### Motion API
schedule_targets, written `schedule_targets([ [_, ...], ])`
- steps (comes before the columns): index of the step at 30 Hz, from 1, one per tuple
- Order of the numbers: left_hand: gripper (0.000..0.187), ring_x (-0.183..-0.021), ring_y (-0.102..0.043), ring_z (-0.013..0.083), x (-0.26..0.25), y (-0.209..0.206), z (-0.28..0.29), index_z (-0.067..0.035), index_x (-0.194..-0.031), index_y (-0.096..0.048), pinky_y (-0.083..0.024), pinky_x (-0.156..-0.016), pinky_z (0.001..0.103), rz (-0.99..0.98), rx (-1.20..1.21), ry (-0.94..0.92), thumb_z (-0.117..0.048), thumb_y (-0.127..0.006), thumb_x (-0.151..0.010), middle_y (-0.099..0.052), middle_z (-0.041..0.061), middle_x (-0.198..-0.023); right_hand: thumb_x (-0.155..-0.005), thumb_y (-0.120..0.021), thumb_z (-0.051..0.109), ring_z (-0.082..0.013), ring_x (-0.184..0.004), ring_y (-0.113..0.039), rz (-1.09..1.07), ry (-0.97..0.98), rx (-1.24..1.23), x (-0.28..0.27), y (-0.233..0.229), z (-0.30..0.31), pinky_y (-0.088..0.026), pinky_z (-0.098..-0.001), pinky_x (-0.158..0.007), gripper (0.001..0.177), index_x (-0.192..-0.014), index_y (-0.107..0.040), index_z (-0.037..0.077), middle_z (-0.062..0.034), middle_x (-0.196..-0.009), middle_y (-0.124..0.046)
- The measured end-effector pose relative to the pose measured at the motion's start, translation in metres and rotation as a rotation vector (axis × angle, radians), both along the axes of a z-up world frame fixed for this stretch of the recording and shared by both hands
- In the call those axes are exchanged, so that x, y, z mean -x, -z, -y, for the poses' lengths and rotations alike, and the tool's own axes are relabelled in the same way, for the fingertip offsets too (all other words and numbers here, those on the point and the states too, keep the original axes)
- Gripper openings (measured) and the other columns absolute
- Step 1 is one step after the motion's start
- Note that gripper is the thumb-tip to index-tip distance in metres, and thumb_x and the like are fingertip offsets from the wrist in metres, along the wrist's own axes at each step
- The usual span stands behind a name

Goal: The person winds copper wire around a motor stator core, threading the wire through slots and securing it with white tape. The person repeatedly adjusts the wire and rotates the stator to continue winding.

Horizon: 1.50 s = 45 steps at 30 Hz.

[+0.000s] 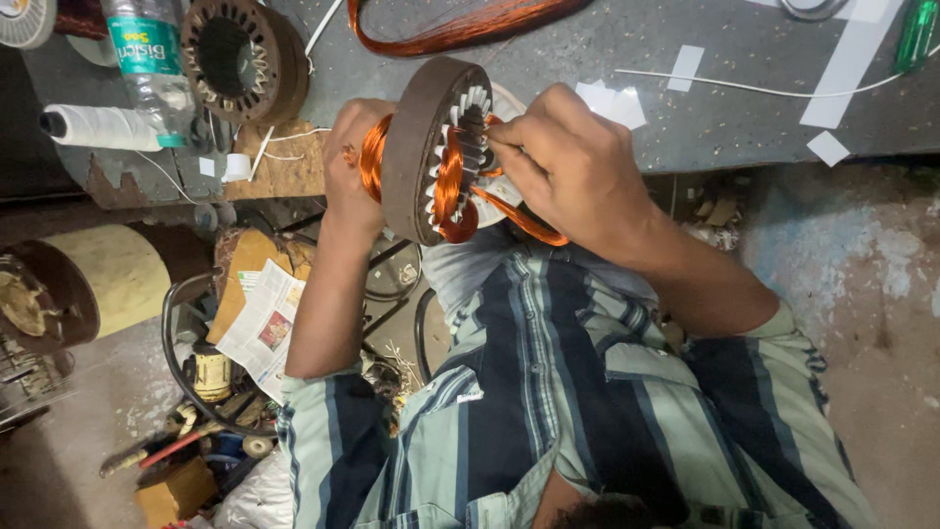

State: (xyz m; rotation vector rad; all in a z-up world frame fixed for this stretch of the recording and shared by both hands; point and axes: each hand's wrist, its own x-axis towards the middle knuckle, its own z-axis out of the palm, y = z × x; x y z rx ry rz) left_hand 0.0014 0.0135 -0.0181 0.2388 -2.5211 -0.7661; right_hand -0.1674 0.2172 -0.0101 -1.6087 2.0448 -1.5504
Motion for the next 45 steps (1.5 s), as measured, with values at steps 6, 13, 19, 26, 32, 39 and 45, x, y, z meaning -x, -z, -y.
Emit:
schedule_targets([
  [6, 0.024, -0.102, -0.066, 0.0358, 0.001, -0.015, 0.010, 0.002, -0.108, -0.066, -0.054, -0.093, 0.043, 0.175, 0.098, 0.069, -0.013, -0.073, -0.090, -0.068, 0.016, -0.110, -0.100, -0.079, 0.006, -0.0267, -0.080, -0.069, 0.004, -0.019, 0.013, 0.003, 0.002, 0.001, -0.056, -0.0371, -0.069, 0.011, -0.105, -0.070, 0.002, -0.0107, -0.098, -0.062],
  [13, 0.021, -0.099, -0.066, 0.0316, 0.000, -0.012, 0.008, 0.002, -0.106, -0.067, -0.054, -0.088, 0.039, 0.116, -0.031, 0.013, -0.011, -0.076, -0.091, -0.067, 0.016, -0.106, -0.100, -0.081, 0.008, -0.0281, -0.077, -0.068, -0.044, -0.009, -0.011, 0.002, -0.002, 0.000, -0.054, -0.0386, -0.067, 0.013, -0.106, -0.071, 0.002, -0.0111, -0.095, -0.061],
  [19, 0.019, -0.084, -0.063, 0.0249, 0.007, 0.000, 0.011, 0.000, -0.102, -0.072, -0.048, -0.076, 0.032, 0.127, -0.305, -0.025, -0.009, -0.078, -0.086, -0.065, 0.011, -0.091, -0.100, -0.079, 0.008, -0.0278, -0.077, -0.069, -0.035, -0.024, -0.027, -0.001, -0.004, 0.001, -0.056, -0.0377, -0.066, 0.013, -0.108, -0.071, 0.001, -0.0119, -0.097, -0.061],
  [26, 0.018, -0.096, -0.061, 0.0246, 0.001, 0.003, 0.004, 0.002, -0.105, -0.067, -0.050, -0.088, 0.033, 0.061, -0.280, -0.045, -0.008, -0.076, -0.092, -0.065, 0.009, -0.101, -0.100, -0.078, 0.006, -0.0273, -0.079, -0.069, 0.001, -0.020, -0.023, 0.001, -0.007, -0.001, -0.055, -0.0386, -0.068, 0.011, -0.108, -0.072, 0.002, -0.0122, -0.099, -0.060],
  [32, 0.018, -0.088, -0.057, 0.0212, 0.016, -0.001, 0.012, 0.002, -0.098, -0.064, -0.046, -0.080, 0.031, 0.106, -0.651, 0.055, -0.009, -0.076, -0.091, -0.061, 0.010, -0.094, -0.095, -0.077, 0.003, -0.0288, -0.074, -0.068, -0.005, 0.029, 0.007, -0.004, 0.004, -0.001, -0.054, -0.0389, -0.066, 0.007, -0.100, -0.072, 0.001, -0.0129, -0.092, -0.059],
  [39, 0.024, -0.084, -0.063, 0.0297, 0.006, -0.013, 0.004, 0.004, -0.091, -0.056, -0.047, -0.074, 0.034, 0.167, -0.238, -0.050, -0.012, -0.070, -0.102, -0.063, 0.015, -0.092, -0.105, -0.065, -0.002, -0.0234, -0.087, -0.069, 0.290, 0.207, -0.121, 0.026, 0.036, -0.063, -0.055, -0.0309, -0.073, 0.022, -0.124, -0.073, 0.006, -0.0127, -0.102, -0.064],
  [45, 0.022, -0.082, -0.065, 0.0310, 0.012, -0.020, -0.001, 0.004, -0.093, -0.060, -0.047, -0.072, 0.035, 0.151, -0.235, -0.053, -0.012, -0.071, -0.101, -0.063, 0.016, -0.090, -0.090, -0.085, 0.019, -0.0319, -0.093, -0.063, -0.187, 0.223, -0.451, 0.028, 0.048, -0.096, -0.052, -0.0427, -0.077, 0.039, -0.125, -0.075, 0.007, -0.0145, -0.102, -0.059],
])
